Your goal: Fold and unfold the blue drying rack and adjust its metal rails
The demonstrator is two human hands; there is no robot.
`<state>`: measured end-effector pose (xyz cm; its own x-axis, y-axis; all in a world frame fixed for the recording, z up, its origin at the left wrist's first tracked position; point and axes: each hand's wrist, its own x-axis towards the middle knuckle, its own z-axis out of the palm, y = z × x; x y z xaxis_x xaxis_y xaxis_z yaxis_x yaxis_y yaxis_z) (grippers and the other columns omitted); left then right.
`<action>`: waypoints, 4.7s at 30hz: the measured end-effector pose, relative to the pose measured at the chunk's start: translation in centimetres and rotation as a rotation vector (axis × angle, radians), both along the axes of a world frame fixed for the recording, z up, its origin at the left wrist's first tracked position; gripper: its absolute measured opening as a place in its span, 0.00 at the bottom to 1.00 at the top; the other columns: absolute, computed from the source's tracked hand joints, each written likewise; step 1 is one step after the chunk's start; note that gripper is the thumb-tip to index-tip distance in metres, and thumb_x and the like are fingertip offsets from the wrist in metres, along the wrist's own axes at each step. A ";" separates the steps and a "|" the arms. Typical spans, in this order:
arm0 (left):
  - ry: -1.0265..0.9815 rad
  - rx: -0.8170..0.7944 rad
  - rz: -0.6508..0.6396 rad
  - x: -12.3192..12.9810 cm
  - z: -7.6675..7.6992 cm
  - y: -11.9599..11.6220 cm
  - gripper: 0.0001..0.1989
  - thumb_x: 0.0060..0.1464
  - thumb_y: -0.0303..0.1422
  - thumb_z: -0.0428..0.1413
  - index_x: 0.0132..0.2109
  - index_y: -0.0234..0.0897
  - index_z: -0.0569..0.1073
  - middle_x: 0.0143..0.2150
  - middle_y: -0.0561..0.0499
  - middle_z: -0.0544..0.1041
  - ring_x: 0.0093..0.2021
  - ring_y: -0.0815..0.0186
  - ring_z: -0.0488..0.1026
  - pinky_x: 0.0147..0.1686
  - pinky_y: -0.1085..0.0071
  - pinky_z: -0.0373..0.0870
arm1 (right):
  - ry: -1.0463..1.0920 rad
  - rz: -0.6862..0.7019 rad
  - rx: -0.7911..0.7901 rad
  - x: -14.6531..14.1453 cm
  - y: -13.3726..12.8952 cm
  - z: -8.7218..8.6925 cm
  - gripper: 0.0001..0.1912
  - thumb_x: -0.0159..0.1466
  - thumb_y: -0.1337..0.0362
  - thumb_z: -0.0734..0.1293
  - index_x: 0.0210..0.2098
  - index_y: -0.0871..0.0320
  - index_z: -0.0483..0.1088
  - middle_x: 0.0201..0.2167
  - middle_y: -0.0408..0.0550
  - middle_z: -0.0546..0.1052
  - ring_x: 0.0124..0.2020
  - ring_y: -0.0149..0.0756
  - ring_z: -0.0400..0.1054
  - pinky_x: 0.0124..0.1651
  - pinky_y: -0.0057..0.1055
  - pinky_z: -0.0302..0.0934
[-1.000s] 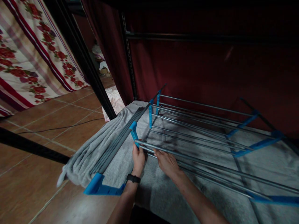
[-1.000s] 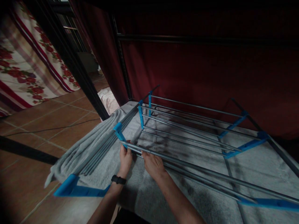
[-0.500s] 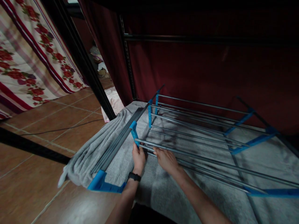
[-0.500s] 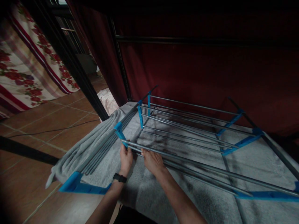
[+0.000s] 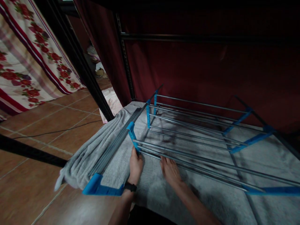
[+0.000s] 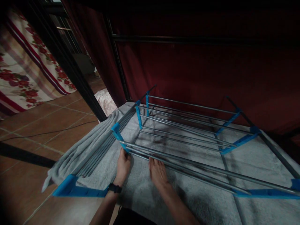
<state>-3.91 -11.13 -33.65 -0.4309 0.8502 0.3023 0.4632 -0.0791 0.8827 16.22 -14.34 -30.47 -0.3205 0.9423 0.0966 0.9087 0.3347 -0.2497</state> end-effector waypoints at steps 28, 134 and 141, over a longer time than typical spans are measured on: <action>0.121 0.004 -0.061 -1.4 0.1 0.8 0.22 0.51 0.25 0.53 0.55 0.37 0.70 0.51 0.43 0.77 0.53 0.53 0.74 0.57 0.53 0.70 | 0.184 0.049 -0.041 -1.1 -0.3 0.5 0.23 0.70 0.69 0.57 0.64 0.56 0.65 0.62 0.53 0.72 0.63 0.44 0.64 0.65 0.40 0.56; 0.603 0.469 0.061 4.8 14.4 -5.2 0.21 0.59 0.35 0.55 0.58 0.34 0.70 0.52 0.36 0.73 0.58 0.48 0.69 0.59 0.46 0.63 | 0.579 -0.412 0.578 16.8 -8.8 16.9 0.16 0.71 0.59 0.59 0.51 0.52 0.74 0.53 0.52 0.77 0.56 0.44 0.69 0.61 0.45 0.62; 0.804 -0.030 0.255 4.1 25.5 -2.1 0.30 0.67 0.43 0.42 0.66 0.24 0.64 0.61 0.24 0.70 0.60 0.36 0.69 0.56 0.40 0.65 | -0.107 -1.128 0.543 26.7 -9.3 20.1 0.27 0.71 0.57 0.54 0.61 0.69 0.66 0.56 0.73 0.73 0.57 0.64 0.69 0.54 0.57 0.64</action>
<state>0.18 -13.27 -8.15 -0.2739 0.7688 0.5778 0.9519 0.1311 0.2768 42.89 -23.62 -10.32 0.6064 0.5432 0.5807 0.7624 -0.6046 -0.2306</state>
